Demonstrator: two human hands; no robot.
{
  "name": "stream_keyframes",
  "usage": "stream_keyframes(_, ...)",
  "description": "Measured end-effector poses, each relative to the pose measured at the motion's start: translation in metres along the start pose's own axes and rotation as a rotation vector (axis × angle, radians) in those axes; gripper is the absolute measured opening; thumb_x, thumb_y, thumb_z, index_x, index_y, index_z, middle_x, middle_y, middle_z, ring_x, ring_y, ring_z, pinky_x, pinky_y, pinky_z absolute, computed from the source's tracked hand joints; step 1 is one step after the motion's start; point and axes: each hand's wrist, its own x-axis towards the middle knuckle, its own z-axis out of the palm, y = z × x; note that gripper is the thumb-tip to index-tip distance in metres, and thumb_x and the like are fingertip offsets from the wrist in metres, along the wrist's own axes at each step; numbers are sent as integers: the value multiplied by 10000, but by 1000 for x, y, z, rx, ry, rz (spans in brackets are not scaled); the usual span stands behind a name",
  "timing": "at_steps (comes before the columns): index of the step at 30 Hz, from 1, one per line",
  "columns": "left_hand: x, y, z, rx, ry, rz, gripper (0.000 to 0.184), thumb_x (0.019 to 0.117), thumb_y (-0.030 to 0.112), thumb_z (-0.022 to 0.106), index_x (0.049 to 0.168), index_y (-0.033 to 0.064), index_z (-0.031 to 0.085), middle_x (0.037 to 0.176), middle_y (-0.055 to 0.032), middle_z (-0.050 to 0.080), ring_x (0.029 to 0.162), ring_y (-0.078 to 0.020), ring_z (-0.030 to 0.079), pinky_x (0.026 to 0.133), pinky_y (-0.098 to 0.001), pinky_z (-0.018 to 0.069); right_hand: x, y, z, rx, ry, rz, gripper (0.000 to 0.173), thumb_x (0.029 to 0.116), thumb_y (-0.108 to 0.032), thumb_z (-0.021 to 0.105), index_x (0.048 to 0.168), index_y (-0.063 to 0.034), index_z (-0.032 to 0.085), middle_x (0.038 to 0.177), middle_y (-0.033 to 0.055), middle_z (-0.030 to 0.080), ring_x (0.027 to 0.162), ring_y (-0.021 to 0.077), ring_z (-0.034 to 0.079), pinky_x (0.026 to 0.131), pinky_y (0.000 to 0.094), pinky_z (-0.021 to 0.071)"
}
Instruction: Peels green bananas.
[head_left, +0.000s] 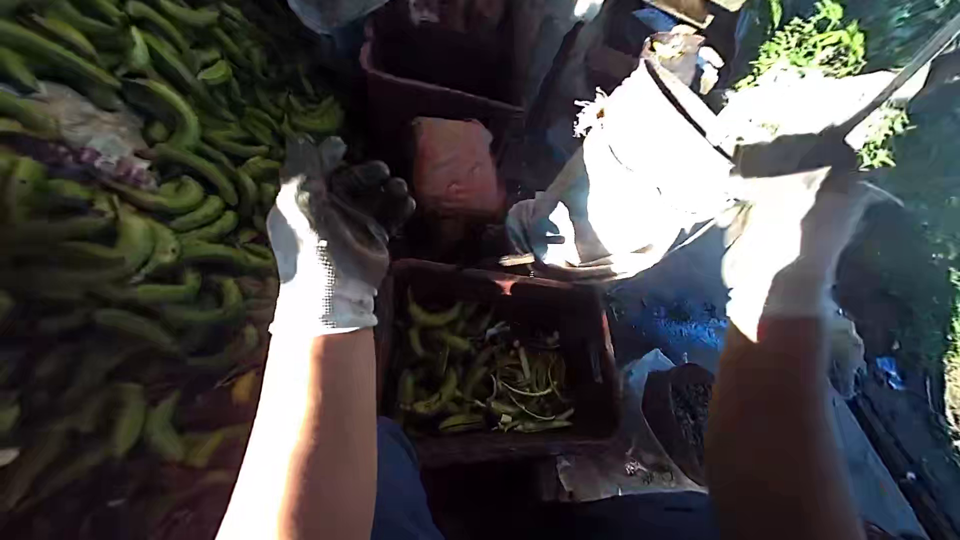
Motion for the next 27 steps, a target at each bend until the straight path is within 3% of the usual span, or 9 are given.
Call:
stream_keyframes(3,9,5,-7,-25,17,0,377,1103,417,361,1273,120,521,952,-83,680,806,-258,704,750,-464,618,-101,48,105,-105,-252,245,297,941,-249,728,1151,-78,608,853,62,668,660,166,647,567,370,570)
stream_keyframes(4,11,5,-7,-30,16,-24,359,1098,405,380,1270,124,523,956,-80,676,806,-254,699,752,-463,613,-130,71,141,-190,-412,314,255,907,-194,725,1090,-50,623,863,91,656,727,201,644,645,413,567)
stream_keyframes(7,15,2,-3,-9,19,-100,318,1078,371,442,1252,124,540,924,-82,672,783,-249,691,739,-463,607,-198,132,228,-431,-928,535,472,897,-272,715,1340,-128,638,1242,125,687,1156,267,656,1013,530,527)
stream_keyframes(11,22,-5,-5,57,-39,-106,329,1072,347,485,1295,114,547,912,-109,663,767,-266,692,704,-462,615,-255,157,278,-666,-1075,543,571,966,-307,606,1515,-198,493,1415,112,619,1315,290,586,1093,560,466)
stream_keyframes(15,18,-6,-5,299,-125,-86,354,1061,360,520,1336,143,573,980,-102,688,786,-246,709,687,-420,626,-256,142,257,-602,-907,585,537,969,-306,597,1485,-180,519,1319,109,676,1235,280,639,1049,547,500)
stream_keyframes(18,7,-9,-3,696,-418,-31,426,1057,332,532,1445,156,510,1061,-73,678,863,-168,685,751,-356,601,-239,127,208,-277,-646,581,516,929,-274,707,1404,-114,582,1191,102,718,1087,213,696,972,476,564)
stream_keyframes(23,-31,-62,12,1408,-1025,-68,839,761,477,866,1481,239,506,1296,-71,663,1163,-240,647,991,-544,532,-188,64,107,155,-264,330,353,886,-75,728,1206,44,638,1033,86,730,940,123,712,861,313,619)
stream_keyframes(25,-50,-96,20,1526,-1120,-85,705,785,481,832,1391,226,579,1249,-84,674,1162,-275,639,994,-596,496,-168,41,68,217,-248,315,349,926,-58,687,1246,53,607,1048,107,735,936,159,730,845,336,635)
stream_keyframes(27,-65,-120,26,1357,-1097,-42,522,857,416,774,1299,181,627,1120,-48,707,1040,-184,678,950,-488,547,-155,35,30,126,-298,348,398,982,-176,655,1323,13,572,1102,80,719,976,133,709,878,324,614)
